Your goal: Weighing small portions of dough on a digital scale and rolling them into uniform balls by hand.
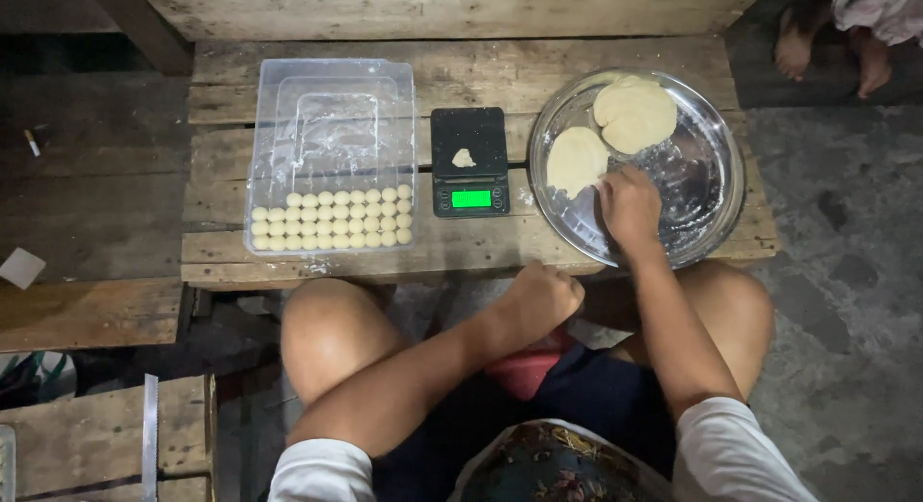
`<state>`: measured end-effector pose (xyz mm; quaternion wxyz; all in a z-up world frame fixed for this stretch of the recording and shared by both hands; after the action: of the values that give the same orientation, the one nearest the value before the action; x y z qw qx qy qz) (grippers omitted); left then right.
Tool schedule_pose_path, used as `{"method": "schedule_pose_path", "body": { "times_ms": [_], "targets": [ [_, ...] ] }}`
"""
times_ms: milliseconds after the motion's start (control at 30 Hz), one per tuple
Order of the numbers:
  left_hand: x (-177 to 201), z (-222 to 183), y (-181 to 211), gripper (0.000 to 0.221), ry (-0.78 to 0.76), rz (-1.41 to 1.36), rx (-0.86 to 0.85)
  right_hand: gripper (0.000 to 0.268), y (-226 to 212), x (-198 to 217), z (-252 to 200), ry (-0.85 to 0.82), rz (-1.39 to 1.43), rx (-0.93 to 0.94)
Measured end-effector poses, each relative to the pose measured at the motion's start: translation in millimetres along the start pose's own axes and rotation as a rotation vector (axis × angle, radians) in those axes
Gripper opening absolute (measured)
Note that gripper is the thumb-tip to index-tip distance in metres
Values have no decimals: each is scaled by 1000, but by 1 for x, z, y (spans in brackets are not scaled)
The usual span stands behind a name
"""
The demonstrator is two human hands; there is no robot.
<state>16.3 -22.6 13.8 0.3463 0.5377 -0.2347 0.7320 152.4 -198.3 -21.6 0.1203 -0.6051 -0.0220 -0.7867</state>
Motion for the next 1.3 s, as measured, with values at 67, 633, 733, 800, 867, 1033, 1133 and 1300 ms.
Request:
{"method": "schedule_pose_path", "body": {
  "times_ms": [67,633,733,800,867,1033,1133,1300],
  "targets": [
    [1,0,0,8,-20,-13,2,11,13,-12,-4,-38,98,-103],
    [10,5,-2,4,-183,31,-44,9,-2,12,0,31,8,7],
    [10,6,0,4,-208,5,-75,10,17,0,-6,-4,144,-134],
    [13,8,1,5,-203,-11,-67,11,26,-5,-7,-55,186,-216],
    [17,8,0,6,-197,5,-72,9,32,-7,-6,-50,332,-301],
    [10,9,2,8,-200,3,-92,6,36,-6,-7,-12,706,-471],
    [7,8,2,9,-214,29,-105,13,40,-11,-6,12,970,-661],
    [0,5,6,6,-150,42,-99,28,33,15,5,-83,645,-324]
  ]
}}
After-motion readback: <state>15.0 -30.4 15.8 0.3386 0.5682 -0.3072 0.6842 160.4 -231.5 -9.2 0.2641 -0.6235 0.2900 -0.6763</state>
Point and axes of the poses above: each hand's wrist, its own z-axis towards the middle knuckle, its own x-axis out of the back of the hand, y = z × x, the point moved 3 cm from there along z, towards the middle knuckle, and after that the axes turned 4 degrees about -y, right-handed, at the moved point
